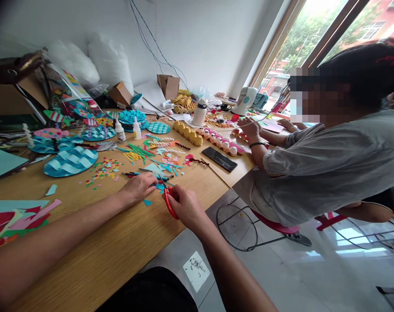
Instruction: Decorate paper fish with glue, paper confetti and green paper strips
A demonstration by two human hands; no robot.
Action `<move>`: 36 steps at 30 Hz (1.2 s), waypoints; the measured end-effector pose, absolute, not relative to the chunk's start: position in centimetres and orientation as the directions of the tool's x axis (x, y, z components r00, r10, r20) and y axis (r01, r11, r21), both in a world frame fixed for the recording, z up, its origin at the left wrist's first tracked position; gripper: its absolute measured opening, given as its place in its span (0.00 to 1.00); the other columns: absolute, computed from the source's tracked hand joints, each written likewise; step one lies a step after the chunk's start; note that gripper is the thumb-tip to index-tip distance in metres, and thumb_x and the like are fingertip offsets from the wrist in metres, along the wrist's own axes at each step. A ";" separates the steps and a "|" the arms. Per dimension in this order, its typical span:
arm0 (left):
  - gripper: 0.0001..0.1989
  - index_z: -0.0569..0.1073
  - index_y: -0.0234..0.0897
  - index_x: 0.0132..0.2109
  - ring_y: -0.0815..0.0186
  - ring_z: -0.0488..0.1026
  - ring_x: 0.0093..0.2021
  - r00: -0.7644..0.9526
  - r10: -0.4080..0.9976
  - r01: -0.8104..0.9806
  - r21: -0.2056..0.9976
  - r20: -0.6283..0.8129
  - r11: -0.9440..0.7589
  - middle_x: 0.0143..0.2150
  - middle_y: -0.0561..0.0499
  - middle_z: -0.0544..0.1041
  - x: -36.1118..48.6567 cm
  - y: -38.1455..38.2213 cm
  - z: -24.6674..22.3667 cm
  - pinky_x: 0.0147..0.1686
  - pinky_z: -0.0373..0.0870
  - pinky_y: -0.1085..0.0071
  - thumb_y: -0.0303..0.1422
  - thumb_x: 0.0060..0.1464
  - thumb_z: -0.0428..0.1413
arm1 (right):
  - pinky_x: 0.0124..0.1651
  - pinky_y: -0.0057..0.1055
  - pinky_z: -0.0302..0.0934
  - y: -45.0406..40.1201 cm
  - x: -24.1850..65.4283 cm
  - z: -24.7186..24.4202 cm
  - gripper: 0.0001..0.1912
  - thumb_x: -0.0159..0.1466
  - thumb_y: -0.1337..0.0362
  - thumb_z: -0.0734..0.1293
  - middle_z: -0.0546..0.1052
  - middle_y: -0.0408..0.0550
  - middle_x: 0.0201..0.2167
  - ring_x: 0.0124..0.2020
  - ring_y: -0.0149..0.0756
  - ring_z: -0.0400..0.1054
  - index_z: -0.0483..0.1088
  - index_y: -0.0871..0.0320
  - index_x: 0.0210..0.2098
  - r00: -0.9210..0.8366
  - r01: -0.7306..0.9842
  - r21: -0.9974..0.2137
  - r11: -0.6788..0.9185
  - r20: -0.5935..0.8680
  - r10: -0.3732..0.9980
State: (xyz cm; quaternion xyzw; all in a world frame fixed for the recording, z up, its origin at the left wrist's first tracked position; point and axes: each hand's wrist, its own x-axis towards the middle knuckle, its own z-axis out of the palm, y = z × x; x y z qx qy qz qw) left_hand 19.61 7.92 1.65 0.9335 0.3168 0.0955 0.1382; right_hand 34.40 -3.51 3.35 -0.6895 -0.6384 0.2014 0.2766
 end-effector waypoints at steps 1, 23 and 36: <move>0.06 0.73 0.35 0.36 0.56 0.68 0.42 0.786 0.612 0.563 0.306 0.088 -0.767 0.37 0.44 0.71 19.6 7.9 1.7 0.42 0.63 0.65 0.27 0.53 0.51 | 0.24 0.23 0.46 -3.5 34.4 3.3 0.13 0.60 0.57 0.59 0.65 0.40 0.19 0.21 0.26 0.55 0.62 0.58 0.24 0.102 0.770 -0.638 -0.028 0.079 0.992; 0.09 0.71 0.32 0.32 0.59 0.71 0.40 0.767 0.630 0.582 0.280 0.125 -0.764 0.35 0.42 0.74 20.5 7.2 2.4 0.38 0.67 0.66 0.21 0.52 0.47 | 0.23 0.24 0.48 -2.7 34.5 3.3 0.14 0.58 0.54 0.61 0.64 0.39 0.18 0.20 0.26 0.55 0.64 0.59 0.25 0.149 0.646 -0.762 -0.034 0.083 0.985; 0.08 0.67 0.36 0.28 0.72 0.63 0.20 0.429 0.897 0.363 0.930 -0.108 -0.062 0.21 0.57 0.65 10.7 1.4 6.2 0.19 0.60 0.77 0.37 0.44 0.52 | 0.28 0.25 0.56 -1.4 27.5 4.2 0.16 0.46 0.63 0.70 0.70 0.42 0.29 0.27 0.27 0.62 0.61 0.57 0.31 -0.071 0.051 -0.998 0.046 0.042 0.997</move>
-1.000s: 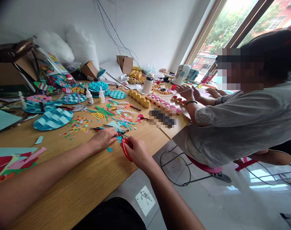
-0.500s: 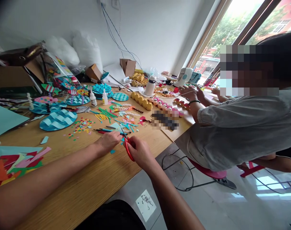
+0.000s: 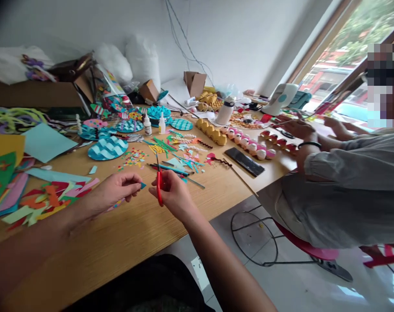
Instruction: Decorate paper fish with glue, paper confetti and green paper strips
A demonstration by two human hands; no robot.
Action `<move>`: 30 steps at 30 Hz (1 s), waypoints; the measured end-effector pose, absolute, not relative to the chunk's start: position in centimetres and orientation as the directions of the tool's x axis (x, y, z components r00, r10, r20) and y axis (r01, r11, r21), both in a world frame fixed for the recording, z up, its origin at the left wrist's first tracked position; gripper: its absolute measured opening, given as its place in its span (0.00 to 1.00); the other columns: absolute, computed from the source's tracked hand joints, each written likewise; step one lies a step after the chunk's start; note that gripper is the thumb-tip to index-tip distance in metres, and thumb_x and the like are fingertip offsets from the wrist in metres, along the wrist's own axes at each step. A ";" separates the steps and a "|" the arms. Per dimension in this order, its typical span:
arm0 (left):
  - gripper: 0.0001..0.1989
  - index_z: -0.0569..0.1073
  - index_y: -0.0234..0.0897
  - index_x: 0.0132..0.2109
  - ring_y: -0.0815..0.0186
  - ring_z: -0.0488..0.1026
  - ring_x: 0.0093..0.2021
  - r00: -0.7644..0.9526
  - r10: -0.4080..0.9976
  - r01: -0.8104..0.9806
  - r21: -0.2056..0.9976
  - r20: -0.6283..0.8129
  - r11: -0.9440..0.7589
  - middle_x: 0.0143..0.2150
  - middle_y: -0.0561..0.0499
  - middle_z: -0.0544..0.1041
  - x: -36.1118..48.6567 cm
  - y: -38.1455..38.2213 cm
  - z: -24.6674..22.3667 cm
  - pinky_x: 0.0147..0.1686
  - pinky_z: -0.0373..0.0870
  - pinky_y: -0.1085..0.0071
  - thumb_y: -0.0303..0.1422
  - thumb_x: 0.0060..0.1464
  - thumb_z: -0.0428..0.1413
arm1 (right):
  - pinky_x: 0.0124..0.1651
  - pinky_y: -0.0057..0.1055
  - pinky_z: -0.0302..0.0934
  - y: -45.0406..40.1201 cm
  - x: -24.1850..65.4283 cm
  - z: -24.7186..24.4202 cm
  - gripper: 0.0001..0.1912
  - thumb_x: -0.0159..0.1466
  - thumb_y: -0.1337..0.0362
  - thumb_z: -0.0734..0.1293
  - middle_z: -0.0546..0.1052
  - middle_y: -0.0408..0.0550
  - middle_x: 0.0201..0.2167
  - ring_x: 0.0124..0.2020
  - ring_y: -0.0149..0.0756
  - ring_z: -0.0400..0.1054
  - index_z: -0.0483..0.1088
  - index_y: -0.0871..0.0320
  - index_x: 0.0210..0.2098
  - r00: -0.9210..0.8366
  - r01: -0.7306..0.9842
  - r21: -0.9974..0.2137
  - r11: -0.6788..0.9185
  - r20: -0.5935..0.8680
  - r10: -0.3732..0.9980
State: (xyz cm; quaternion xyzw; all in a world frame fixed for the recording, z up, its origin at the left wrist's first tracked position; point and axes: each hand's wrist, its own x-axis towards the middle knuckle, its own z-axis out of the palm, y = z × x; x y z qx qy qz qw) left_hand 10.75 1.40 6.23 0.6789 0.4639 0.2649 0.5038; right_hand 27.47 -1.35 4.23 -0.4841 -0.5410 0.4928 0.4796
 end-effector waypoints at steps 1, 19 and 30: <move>0.08 0.68 0.36 0.28 0.72 0.62 0.20 0.412 0.904 0.376 0.925 -0.116 -0.053 0.21 0.57 0.65 10.2 0.8 6.4 0.19 0.59 0.77 0.37 0.44 0.52 | 0.29 0.25 0.57 -1.1 26.6 4.2 0.16 0.46 0.63 0.70 0.70 0.41 0.28 0.27 0.27 0.63 0.60 0.57 0.31 -0.105 0.042 -0.998 0.054 0.050 0.993; 0.06 0.70 0.37 0.26 0.71 0.61 0.22 0.139 0.990 0.275 0.960 0.009 -0.048 0.21 0.56 0.65 5.3 -5.1 4.5 0.21 0.59 0.76 0.35 0.44 0.54 | 0.26 0.23 0.53 -2.3 20.2 3.2 0.10 0.53 0.62 0.66 0.65 0.38 0.22 0.23 0.25 0.58 0.63 0.57 0.33 -0.352 0.229 -0.953 0.200 0.110 0.930; 0.06 0.71 0.37 0.31 0.72 0.69 0.30 -0.107 0.988 -0.351 0.934 -0.110 0.066 0.28 0.55 0.73 4.6 -7.1 4.3 0.27 0.66 0.79 0.33 0.44 0.60 | 0.25 0.23 0.46 -5.4 20.8 4.9 0.08 0.60 0.60 0.59 0.62 0.39 0.20 0.21 0.25 0.53 0.59 0.58 0.28 -0.458 0.505 -0.774 0.383 0.136 0.878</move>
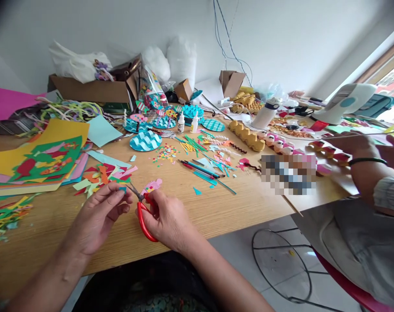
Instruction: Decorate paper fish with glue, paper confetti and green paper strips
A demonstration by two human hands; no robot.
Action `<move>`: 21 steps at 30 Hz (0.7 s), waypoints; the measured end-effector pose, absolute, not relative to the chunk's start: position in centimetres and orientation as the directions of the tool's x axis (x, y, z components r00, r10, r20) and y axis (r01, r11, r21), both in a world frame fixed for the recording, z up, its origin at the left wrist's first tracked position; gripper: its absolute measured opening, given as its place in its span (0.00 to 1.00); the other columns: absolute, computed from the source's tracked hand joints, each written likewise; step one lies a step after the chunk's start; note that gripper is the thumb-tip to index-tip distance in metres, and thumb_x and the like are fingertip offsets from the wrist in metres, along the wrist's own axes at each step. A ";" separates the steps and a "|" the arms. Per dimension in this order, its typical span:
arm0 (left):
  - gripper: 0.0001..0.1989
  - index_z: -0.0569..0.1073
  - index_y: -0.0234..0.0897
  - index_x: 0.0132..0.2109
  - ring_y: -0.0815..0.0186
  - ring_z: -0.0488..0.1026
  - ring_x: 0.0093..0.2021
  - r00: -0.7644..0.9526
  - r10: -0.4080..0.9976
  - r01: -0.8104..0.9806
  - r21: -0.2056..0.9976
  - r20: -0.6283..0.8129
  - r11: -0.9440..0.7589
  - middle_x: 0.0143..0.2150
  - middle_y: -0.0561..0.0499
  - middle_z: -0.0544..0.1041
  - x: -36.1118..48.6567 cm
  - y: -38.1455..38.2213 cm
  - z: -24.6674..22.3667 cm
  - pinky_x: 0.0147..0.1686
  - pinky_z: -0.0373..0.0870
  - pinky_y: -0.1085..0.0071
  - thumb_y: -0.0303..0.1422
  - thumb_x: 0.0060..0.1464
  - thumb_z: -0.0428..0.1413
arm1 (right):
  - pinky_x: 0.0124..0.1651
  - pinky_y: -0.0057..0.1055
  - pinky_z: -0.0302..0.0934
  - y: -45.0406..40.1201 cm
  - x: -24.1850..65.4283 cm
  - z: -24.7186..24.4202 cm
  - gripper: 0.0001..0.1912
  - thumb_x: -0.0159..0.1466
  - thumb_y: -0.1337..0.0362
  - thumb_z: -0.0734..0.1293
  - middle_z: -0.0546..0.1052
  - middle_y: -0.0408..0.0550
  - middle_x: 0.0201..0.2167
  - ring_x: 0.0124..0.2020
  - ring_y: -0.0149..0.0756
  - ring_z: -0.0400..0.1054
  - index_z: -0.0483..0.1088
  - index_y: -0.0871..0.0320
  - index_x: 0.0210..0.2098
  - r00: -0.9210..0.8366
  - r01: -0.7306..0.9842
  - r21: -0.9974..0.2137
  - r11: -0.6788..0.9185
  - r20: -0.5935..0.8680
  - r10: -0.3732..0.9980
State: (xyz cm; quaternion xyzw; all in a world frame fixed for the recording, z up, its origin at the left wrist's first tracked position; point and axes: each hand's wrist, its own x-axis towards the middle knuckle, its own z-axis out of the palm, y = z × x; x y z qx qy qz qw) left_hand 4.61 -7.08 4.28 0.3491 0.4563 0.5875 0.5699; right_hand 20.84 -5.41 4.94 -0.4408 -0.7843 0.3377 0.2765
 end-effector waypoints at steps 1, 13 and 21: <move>0.06 0.72 0.37 0.31 0.72 0.70 0.31 -0.106 0.989 -0.374 0.925 -0.107 0.061 0.29 0.55 0.74 4.6 -7.1 4.4 0.27 0.67 0.80 0.33 0.44 0.60 | 0.24 0.23 0.46 -5.6 20.8 4.9 0.08 0.60 0.60 0.59 0.62 0.39 0.20 0.20 0.25 0.52 0.59 0.58 0.27 -0.464 0.527 -0.756 0.388 0.127 0.877; 0.06 0.73 0.38 0.31 0.72 0.71 0.31 -0.060 0.994 -0.357 0.932 -0.095 0.068 0.32 0.55 0.76 4.7 -7.1 4.9 0.29 0.69 0.79 0.33 0.44 0.60 | 0.23 0.22 0.45 -5.5 20.3 5.1 0.06 0.59 0.61 0.61 0.65 0.40 0.20 0.19 0.25 0.54 0.61 0.58 0.29 -0.481 0.574 -0.701 0.423 0.129 0.867; 0.07 0.73 0.37 0.31 0.70 0.71 0.33 -0.044 0.992 -0.334 0.938 -0.115 0.094 0.32 0.53 0.76 4.4 -7.0 4.7 0.29 0.69 0.78 0.34 0.43 0.61 | 0.23 0.23 0.43 -5.3 20.4 5.1 0.09 0.59 0.61 0.61 0.64 0.39 0.18 0.19 0.24 0.53 0.61 0.58 0.25 -0.491 0.594 -0.682 0.427 0.113 0.864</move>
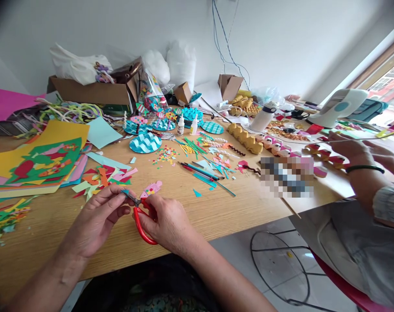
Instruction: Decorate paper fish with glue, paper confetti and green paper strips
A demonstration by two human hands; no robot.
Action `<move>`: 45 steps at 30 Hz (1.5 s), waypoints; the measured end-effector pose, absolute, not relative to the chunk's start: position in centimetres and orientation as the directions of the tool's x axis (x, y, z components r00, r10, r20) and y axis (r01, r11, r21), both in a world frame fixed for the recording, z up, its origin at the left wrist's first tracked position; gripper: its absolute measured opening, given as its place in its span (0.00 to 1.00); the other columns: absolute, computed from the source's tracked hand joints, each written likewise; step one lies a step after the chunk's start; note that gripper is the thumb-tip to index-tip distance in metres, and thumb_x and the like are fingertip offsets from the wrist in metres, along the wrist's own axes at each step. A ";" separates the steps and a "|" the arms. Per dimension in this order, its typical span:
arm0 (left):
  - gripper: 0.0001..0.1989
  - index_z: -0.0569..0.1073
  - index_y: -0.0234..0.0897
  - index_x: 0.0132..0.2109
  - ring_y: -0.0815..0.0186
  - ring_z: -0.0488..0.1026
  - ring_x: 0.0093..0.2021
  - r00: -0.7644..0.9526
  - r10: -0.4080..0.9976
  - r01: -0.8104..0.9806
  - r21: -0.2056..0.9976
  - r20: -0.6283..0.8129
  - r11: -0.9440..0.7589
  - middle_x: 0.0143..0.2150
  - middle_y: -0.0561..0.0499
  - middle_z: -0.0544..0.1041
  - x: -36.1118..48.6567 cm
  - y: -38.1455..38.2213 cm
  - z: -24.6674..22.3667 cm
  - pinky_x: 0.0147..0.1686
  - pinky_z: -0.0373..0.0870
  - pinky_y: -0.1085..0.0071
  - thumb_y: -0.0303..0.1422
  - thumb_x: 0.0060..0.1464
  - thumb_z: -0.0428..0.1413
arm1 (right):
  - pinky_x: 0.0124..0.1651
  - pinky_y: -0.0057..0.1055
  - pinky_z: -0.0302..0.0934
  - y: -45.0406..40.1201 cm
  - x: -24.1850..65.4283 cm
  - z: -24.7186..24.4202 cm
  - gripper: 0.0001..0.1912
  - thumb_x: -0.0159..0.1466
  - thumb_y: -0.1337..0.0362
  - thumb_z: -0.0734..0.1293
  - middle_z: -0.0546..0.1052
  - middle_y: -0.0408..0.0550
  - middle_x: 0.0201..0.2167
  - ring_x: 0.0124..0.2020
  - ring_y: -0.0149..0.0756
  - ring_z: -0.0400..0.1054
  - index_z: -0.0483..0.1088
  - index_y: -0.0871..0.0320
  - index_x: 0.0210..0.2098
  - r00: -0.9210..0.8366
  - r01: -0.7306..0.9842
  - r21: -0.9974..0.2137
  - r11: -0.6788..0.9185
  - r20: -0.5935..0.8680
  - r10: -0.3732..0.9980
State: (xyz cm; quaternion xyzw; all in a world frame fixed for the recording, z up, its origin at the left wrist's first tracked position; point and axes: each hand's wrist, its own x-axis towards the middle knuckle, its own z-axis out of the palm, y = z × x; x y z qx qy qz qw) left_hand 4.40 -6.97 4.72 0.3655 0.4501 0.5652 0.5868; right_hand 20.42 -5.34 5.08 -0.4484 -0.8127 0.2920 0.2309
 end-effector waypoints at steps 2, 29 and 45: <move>0.07 0.73 0.37 0.31 0.70 0.72 0.32 -0.031 0.991 -0.321 0.940 -0.129 0.112 0.32 0.53 0.76 4.2 -6.9 4.7 0.29 0.69 0.78 0.34 0.43 0.61 | 0.23 0.23 0.43 -5.3 20.5 5.0 0.09 0.59 0.61 0.62 0.63 0.39 0.18 0.19 0.24 0.53 0.61 0.58 0.25 -0.498 0.594 -0.679 0.432 0.111 0.860; 0.04 0.72 0.36 0.31 0.70 0.69 0.28 0.247 0.950 0.030 0.981 -0.193 0.191 0.26 0.52 0.73 0.5 -5.9 5.3 0.27 0.65 0.77 0.33 0.47 0.58 | 0.23 0.24 0.42 -5.4 21.1 5.1 0.11 0.60 0.60 0.60 0.62 0.39 0.17 0.18 0.23 0.51 0.61 0.58 0.24 -0.601 0.595 -0.648 0.475 0.032 0.798; 0.06 0.68 0.36 0.31 0.71 0.69 0.29 0.231 0.934 0.010 0.960 -0.273 0.278 0.27 0.55 0.72 0.0 -6.6 5.2 0.28 0.65 0.77 0.34 0.49 0.56 | 0.23 0.23 0.42 -5.6 21.1 4.2 0.11 0.61 0.60 0.60 0.62 0.38 0.17 0.19 0.22 0.51 0.61 0.59 0.24 -0.611 0.596 -0.659 0.458 -0.002 0.792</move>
